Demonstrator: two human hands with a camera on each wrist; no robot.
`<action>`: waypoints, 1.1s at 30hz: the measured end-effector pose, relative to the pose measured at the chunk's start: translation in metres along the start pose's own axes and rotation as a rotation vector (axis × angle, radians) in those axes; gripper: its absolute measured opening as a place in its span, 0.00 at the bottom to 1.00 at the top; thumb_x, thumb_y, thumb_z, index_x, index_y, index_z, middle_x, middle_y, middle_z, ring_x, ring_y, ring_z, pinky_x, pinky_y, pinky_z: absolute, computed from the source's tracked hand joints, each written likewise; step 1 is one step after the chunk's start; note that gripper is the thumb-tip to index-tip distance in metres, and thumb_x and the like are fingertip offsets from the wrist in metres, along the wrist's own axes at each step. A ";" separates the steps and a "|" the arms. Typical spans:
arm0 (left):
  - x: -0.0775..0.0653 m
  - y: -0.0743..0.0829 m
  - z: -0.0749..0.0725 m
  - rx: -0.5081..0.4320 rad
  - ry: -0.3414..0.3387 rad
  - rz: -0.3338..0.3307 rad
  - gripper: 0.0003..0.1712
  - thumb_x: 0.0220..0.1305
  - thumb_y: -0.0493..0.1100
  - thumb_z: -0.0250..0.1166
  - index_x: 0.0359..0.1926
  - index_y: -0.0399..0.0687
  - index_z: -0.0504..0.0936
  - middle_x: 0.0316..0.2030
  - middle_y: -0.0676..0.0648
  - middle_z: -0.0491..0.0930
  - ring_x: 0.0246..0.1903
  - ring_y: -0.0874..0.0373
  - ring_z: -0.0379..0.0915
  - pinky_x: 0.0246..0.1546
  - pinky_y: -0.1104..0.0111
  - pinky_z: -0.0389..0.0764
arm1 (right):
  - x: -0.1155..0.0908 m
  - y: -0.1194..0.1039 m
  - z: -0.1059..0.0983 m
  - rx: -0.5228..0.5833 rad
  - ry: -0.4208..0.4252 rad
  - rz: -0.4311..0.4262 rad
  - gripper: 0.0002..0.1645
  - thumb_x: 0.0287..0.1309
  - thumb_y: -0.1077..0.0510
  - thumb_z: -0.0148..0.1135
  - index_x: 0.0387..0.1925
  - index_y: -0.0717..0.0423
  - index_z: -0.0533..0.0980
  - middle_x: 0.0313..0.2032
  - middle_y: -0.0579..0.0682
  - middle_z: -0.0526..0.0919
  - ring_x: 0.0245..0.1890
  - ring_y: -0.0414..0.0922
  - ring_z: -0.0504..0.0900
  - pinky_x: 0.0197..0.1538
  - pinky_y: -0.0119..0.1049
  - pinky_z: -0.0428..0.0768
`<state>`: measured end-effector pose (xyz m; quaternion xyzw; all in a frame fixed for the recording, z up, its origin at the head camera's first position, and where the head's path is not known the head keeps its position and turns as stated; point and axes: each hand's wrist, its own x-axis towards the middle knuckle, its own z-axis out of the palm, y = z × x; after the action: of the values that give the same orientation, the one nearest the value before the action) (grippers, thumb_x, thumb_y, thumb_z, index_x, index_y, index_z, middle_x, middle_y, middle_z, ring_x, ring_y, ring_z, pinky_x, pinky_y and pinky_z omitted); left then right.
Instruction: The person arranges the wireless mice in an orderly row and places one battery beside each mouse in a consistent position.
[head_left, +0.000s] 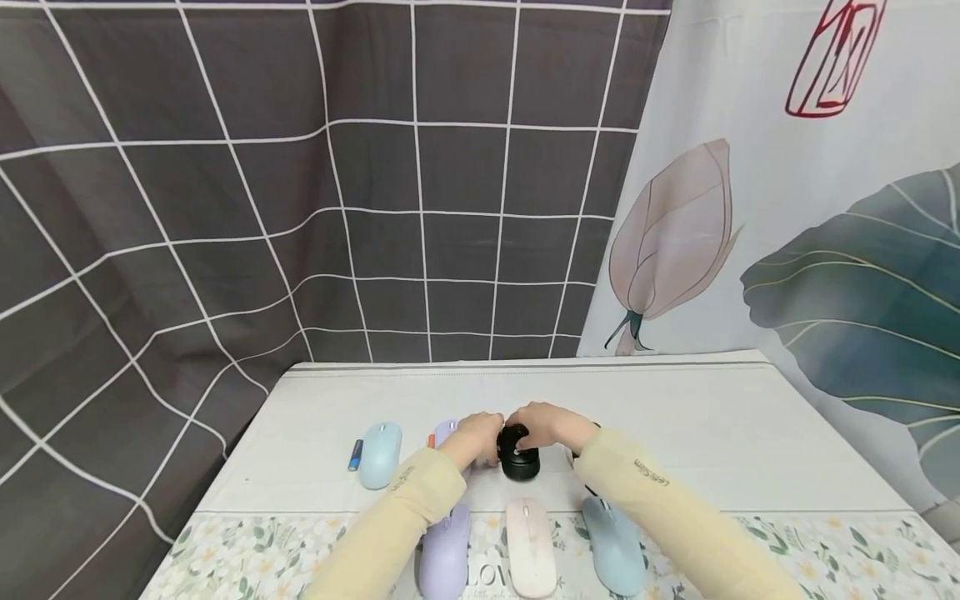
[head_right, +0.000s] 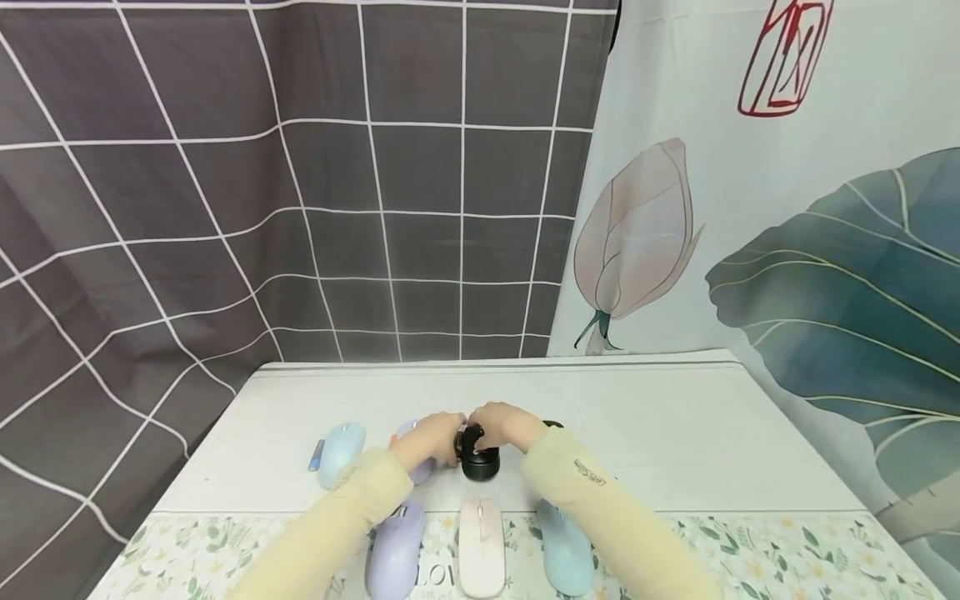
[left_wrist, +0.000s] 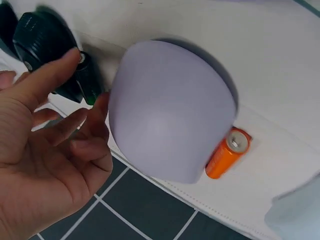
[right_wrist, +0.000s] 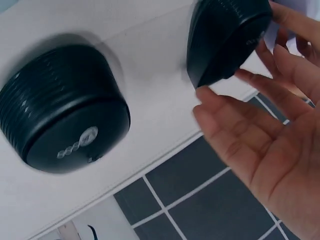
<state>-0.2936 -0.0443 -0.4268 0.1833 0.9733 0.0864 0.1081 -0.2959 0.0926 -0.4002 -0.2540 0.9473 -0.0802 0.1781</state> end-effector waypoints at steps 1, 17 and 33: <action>-0.001 0.000 0.000 0.009 0.002 0.010 0.21 0.37 0.34 0.76 0.35 0.42 0.78 0.33 0.46 0.82 0.31 0.55 0.75 0.33 0.65 0.79 | -0.003 0.001 -0.002 0.003 0.001 0.009 0.23 0.57 0.59 0.63 0.55 0.59 0.75 0.54 0.56 0.79 0.58 0.56 0.74 0.62 0.52 0.70; -0.019 0.014 -0.015 0.083 0.110 0.195 0.20 0.51 0.46 0.71 0.45 0.43 0.81 0.42 0.47 0.84 0.43 0.53 0.80 0.44 0.65 0.80 | -0.063 0.076 -0.042 0.120 0.152 -0.128 0.24 0.61 0.59 0.58 0.56 0.68 0.71 0.50 0.68 0.78 0.44 0.58 0.83 0.47 0.46 0.81; -0.013 0.071 -0.016 0.007 0.282 0.359 0.16 0.58 0.49 0.66 0.46 0.51 0.82 0.33 0.53 0.83 0.33 0.63 0.77 0.32 0.76 0.75 | -0.098 0.159 -0.033 0.287 0.289 -0.170 0.20 0.65 0.60 0.53 0.54 0.69 0.72 0.48 0.68 0.79 0.47 0.60 0.80 0.47 0.48 0.81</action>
<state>-0.2622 0.0136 -0.3940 0.3401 0.9308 0.1254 -0.0468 -0.3013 0.2813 -0.3794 -0.2910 0.9169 -0.2646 0.0672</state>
